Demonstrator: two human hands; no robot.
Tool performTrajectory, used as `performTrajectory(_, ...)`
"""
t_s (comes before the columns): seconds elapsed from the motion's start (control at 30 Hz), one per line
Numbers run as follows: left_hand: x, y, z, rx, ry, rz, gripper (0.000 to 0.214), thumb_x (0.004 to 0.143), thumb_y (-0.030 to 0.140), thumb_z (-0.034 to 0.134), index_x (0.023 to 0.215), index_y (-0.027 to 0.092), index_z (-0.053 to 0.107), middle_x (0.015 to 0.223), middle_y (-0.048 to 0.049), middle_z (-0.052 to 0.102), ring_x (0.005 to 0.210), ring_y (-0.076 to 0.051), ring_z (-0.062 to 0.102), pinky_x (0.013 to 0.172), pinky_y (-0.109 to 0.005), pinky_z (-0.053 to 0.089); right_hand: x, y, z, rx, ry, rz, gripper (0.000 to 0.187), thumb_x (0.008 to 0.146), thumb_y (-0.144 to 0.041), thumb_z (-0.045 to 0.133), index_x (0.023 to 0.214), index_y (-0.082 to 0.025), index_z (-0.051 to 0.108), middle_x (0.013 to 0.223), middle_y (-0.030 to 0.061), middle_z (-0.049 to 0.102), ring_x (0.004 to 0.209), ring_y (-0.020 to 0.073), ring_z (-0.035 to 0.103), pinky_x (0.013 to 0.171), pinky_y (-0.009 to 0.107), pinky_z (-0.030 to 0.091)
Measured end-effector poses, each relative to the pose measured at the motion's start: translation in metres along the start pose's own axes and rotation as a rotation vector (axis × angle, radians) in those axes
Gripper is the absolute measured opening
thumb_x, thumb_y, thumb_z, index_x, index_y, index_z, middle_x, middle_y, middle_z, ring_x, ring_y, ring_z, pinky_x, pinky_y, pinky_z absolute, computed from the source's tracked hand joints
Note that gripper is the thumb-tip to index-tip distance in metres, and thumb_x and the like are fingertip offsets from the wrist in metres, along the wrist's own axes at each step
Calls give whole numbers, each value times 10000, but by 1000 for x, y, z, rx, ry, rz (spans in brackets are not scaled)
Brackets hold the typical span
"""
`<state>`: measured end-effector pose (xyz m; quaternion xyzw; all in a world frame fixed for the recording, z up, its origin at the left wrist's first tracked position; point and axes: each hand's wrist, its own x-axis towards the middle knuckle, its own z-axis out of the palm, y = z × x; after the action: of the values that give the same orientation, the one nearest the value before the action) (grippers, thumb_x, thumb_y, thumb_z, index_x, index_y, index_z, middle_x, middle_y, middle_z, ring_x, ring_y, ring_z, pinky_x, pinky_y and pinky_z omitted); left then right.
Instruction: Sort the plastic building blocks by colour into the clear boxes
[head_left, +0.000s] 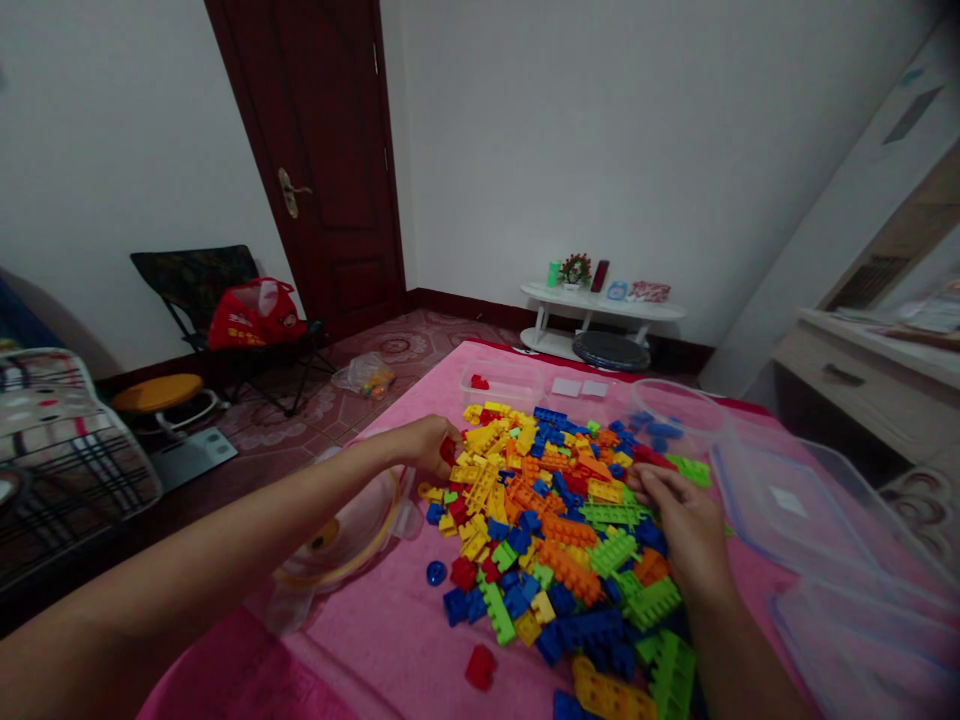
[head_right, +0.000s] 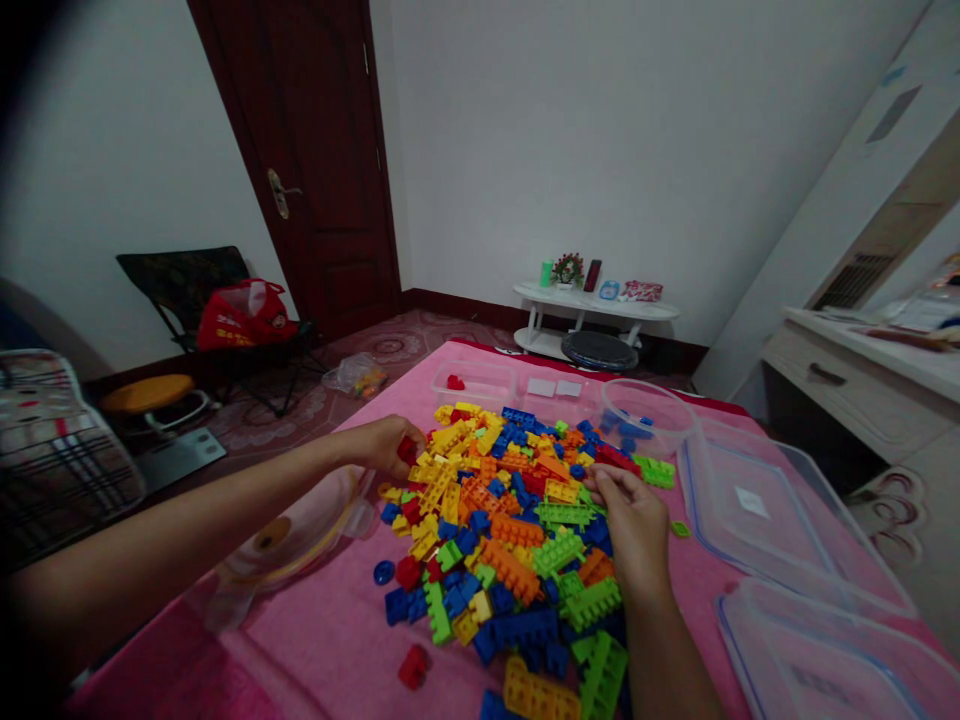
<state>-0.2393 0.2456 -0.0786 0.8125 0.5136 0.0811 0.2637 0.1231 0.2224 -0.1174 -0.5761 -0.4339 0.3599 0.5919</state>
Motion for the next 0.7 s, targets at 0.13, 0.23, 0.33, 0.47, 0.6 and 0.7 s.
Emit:
performTrajectory(0.13, -2, 1, -19, -325, -38, -105, 288, 527, 261, 751, 767, 130, 662, 563, 29, 569, 486, -70, 461, 463, -168, 347, 1, 1, 0, -5, 4, -2, 305, 624, -374, 679, 835, -153, 677, 841, 69, 697, 769, 177, 642, 690, 265, 498)
performTrajectory(0.23, 4, 1, -30, -693, 33, -192, 350, 555, 316, 770, 824, 133, 639, 622, 4, 612, 491, -74, 506, 468, -173, 389, 2, 3, 0, 3, -2, -3, 305, 625, -371, 680, 839, -153, 676, 835, 69, 698, 764, 179, 643, 691, 270, 498)
performTrajectory(0.33, 28, -1, -38, -985, 256, -288, 292, 616, 300, 748, 813, 121, 626, 717, -43, 658, 520, -74, 546, 480, -171, 423, 2, 3, 0, 14, -5, -3, 312, 627, -377, 684, 843, -151, 679, 819, 72, 700, 755, 189, 647, 691, 286, 504)
performTrajectory(0.47, 78, -2, -47, -1017, 480, -358, 146, 731, 223, 647, 807, 101, 620, 738, -78, 673, 529, -74, 563, 501, -175, 459, 0, 1, -1, 17, -12, -5, 310, 645, -386, 684, 848, -152, 681, 816, 75, 705, 779, 199, 655, 708, 295, 509)
performTrajectory(0.6, 113, 7, -50, -932, 588, -364, 233, 745, 158, 617, 961, 70, 605, 856, -121, 682, 651, -106, 621, 585, -201, 507, -1, 0, -2, 29, -18, -2, 275, 656, -365, 680, 833, -154, 681, 810, 71, 707, 766, 188, 656, 708, 285, 510)
performTrajectory(0.7, 118, 23, -45, -828, 632, -305, 383, 720, 171, 641, 1086, 75, 588, 1009, -154, 665, 822, -174, 643, 696, -292, 534, 0, 0, -2, 48, -25, -6, 266, 654, -359, 686, 822, -152, 682, 820, 70, 704, 757, 179, 656, 692, 273, 514)
